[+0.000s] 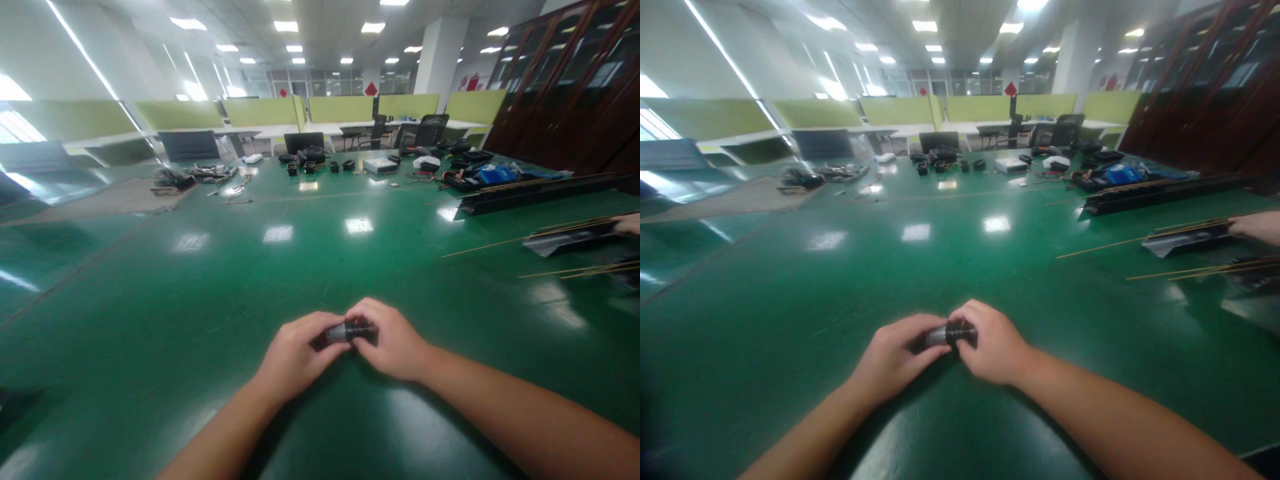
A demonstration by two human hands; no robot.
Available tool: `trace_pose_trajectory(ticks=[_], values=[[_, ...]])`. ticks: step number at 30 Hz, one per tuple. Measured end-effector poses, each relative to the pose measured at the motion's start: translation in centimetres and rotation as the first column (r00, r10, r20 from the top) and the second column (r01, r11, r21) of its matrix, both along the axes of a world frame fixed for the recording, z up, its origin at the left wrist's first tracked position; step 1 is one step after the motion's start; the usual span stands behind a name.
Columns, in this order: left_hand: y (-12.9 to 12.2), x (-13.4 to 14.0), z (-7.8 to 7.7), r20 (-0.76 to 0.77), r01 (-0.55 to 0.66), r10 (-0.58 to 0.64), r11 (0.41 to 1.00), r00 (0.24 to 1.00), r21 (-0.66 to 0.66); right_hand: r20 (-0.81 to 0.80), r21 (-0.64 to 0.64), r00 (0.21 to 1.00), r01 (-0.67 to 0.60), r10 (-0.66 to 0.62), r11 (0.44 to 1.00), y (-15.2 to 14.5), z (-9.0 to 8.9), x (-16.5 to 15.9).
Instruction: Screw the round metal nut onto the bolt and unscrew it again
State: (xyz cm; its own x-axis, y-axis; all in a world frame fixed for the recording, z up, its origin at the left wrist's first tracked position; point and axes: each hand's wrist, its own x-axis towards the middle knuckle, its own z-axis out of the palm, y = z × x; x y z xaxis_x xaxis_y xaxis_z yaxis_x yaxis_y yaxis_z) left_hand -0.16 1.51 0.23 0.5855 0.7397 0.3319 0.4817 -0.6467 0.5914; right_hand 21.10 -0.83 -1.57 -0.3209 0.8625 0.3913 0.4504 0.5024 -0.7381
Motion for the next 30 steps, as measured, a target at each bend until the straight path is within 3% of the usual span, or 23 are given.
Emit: trace_pose_trajectory(ticks=[5,10,14,23,30], values=[[-0.08,0.11,-0.48,0.066,-0.083,0.087,0.995,0.994,-0.057,-0.028,-0.027,0.999,0.024,-0.025,0.999,0.20,-0.15,-0.03],[0.29,0.00,-0.88,0.202,-0.077,0.099,0.990,0.974,-0.114,-0.040,-0.049,0.999,0.013,-0.015,0.999,0.25,-0.35,0.00],[0.61,-0.17,-0.89,0.185,-0.073,0.090,0.993,0.979,-0.098,-0.019,-0.040,1.000,-0.023,0.022,0.999,0.31,-0.50,0.11],[0.41,-0.07,-0.97,0.134,0.038,-0.011,0.980,0.991,-0.195,0.039,-0.054,0.996,-0.082,0.084,0.995,0.43,-0.55,0.20],[0.14,0.18,-0.67,0.135,0.073,-0.051,0.984,0.990,-0.161,0.041,-0.029,0.996,-0.082,0.083,0.996,0.54,-0.71,0.04]])
